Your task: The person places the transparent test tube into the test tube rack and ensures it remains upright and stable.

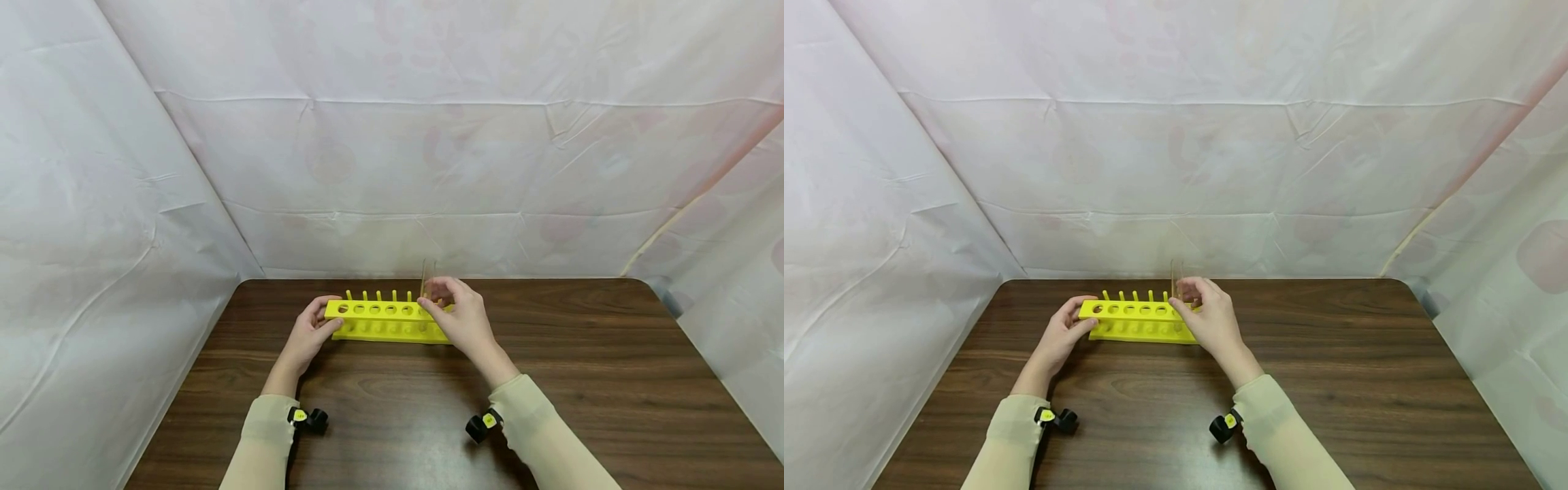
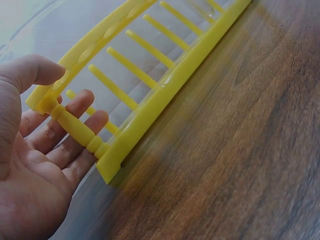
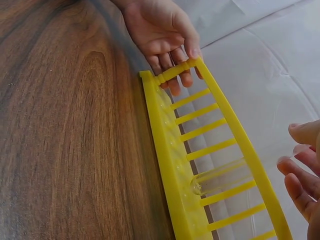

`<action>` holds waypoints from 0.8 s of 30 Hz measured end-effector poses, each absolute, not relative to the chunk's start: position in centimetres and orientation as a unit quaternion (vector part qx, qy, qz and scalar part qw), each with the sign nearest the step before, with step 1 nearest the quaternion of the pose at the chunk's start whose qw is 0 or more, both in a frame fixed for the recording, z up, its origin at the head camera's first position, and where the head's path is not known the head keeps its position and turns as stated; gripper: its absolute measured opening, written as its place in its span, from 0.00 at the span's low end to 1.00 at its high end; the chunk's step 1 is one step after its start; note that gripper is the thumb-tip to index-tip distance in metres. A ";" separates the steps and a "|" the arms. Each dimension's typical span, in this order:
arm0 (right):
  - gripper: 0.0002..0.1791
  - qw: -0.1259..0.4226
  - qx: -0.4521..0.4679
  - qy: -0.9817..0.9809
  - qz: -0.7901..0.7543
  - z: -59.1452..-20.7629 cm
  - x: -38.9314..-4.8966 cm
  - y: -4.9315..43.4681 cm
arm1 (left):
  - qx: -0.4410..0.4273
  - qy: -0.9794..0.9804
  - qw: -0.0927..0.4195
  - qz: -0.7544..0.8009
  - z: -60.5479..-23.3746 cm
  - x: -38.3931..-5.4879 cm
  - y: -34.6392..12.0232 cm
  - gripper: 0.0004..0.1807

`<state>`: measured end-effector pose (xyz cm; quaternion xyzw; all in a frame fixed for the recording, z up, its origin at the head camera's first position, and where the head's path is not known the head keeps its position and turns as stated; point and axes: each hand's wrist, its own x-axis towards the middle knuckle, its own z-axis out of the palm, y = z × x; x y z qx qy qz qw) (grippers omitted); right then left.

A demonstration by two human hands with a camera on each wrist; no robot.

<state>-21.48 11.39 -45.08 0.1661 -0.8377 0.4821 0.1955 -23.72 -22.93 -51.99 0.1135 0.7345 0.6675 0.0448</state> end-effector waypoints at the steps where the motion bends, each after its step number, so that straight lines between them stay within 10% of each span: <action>1: 0.15 0.193 0.165 -0.840 0.479 -45.1 -21.5 11.4 | 0.113 0.734 0.045 0.668 -52.0 -23.7 -22.9 0.31; 24: 0.17 0.190 0.187 -0.849 0.456 -46.1 -21.9 11.9 | 0.112 0.737 0.046 0.665 -51.9 -23.9 -22.7 0.30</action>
